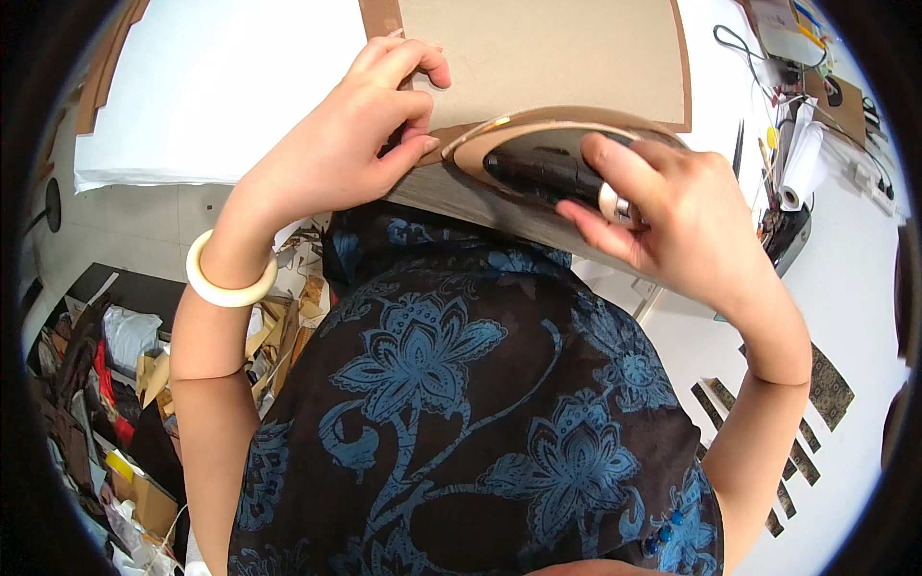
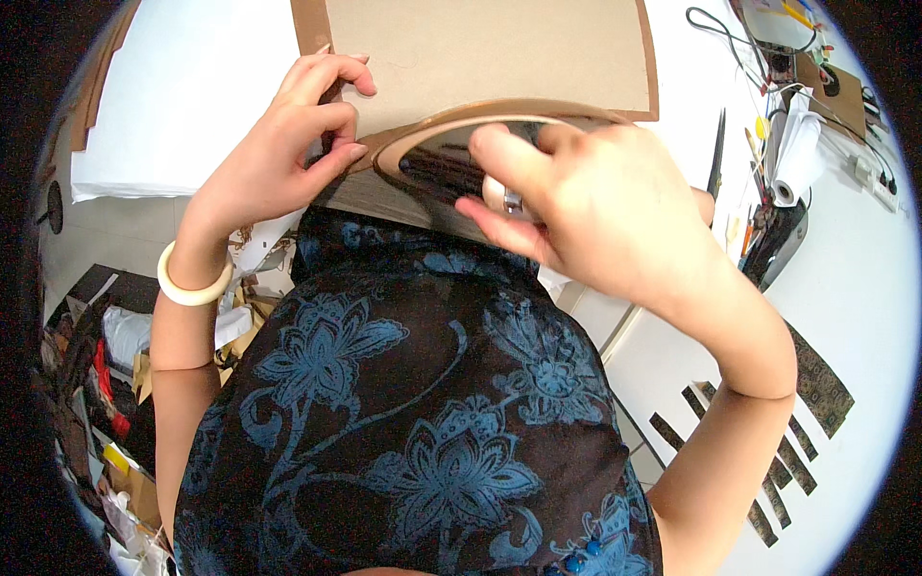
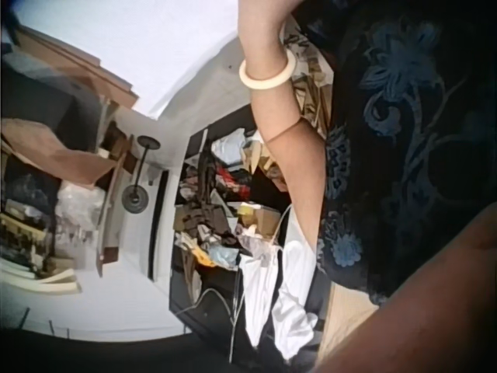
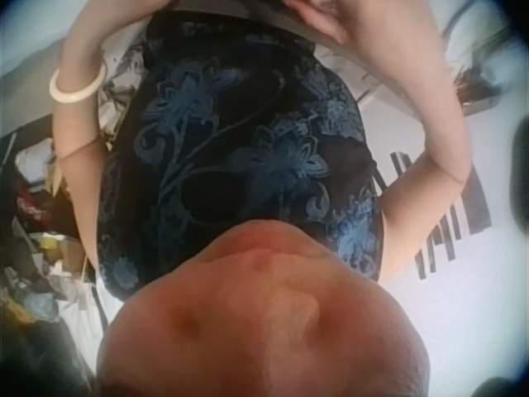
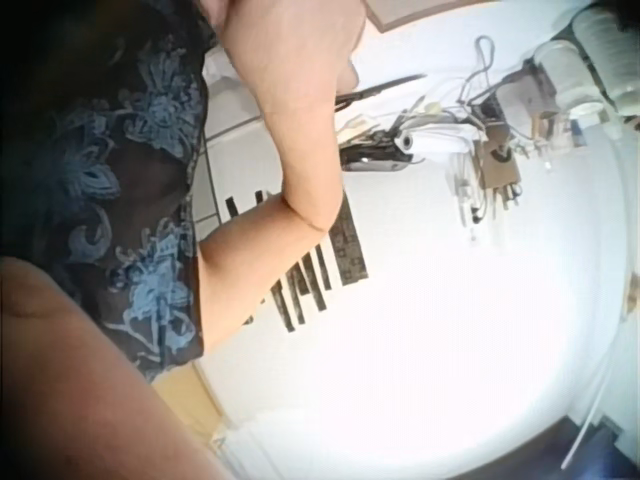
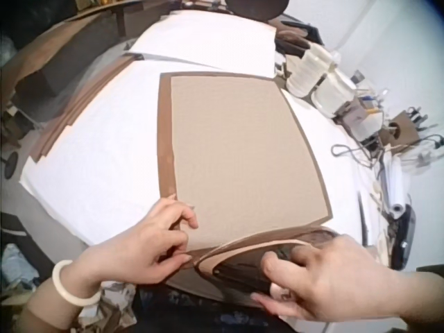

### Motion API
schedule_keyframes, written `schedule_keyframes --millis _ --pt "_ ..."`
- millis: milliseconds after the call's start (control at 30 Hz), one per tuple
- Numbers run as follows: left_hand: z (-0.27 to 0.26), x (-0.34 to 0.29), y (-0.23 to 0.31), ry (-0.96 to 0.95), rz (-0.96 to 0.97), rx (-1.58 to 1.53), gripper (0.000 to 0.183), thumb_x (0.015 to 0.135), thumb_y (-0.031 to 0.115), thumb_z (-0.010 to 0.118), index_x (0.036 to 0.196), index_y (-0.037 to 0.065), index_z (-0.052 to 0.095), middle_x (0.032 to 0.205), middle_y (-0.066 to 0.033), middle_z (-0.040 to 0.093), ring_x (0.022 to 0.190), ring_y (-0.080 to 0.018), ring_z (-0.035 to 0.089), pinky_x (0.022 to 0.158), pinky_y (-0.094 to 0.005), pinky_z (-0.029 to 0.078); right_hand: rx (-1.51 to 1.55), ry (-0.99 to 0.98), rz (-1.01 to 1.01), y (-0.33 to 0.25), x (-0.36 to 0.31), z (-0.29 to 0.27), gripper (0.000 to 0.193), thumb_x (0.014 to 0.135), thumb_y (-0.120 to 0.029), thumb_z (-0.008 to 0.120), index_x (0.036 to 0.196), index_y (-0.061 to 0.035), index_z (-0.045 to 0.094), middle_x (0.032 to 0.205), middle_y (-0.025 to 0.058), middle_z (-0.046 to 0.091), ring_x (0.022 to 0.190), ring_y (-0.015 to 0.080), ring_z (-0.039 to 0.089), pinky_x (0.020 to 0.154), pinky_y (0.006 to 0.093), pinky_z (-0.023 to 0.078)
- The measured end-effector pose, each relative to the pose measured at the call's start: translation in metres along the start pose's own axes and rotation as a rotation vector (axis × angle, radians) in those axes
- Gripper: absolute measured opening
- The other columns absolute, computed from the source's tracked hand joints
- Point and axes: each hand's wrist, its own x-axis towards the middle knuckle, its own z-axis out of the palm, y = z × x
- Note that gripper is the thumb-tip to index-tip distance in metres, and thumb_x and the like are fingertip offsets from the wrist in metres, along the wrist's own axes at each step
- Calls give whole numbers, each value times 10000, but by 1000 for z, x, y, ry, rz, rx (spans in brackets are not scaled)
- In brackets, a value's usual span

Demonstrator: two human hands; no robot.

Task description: The person uses a hot knife to trim and seal the edges of a brown leather piece, then uses an iron to press the edges flat. They repeat this process on different sections of the leather, flipping the piece over to work on both sides.

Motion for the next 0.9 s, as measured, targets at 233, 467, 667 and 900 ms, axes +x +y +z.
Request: schedule_keyframes --millis 233,467,667,900 --pt "-2 -1 -1 -54 -28 -14 271 902 15 748 789 0 503 1329 -132 544 1376 -360 474 1120 -439 420 59 51 103 1 6 0 349 914 -326 837 1082 -87 648 698 102 635 598 301 679 557 391 521" --pt "-4 3 -2 -112 -41 -2 284 922 53 768 809 13 510 1354 -122 539 1416 -358 474 1177 -456 386 16 150 250 43 -3 -5 359 961 -387 792 1067 -79 640 598 126 605 553 324 638 549 387 484" --pt "0 9 -4 -103 -8 -1 283 944 113 756 814 12 527 1344 -119 533 1260 -322 497 1126 -421 412 186 260 272 64 -37 -15 376 906 -294 860 1169 -64 723 695 70 652 603 129 607 587 299 488" --pt "-6 8 -10 -145 17 -50 260 932 120 759 808 16 555 1357 -118 532 1255 -316 504 1096 -391 424 245 252 120 14 -37 -7 401 846 -228 907 1130 -14 722 831 153 725 695 309 717 653 366 570"
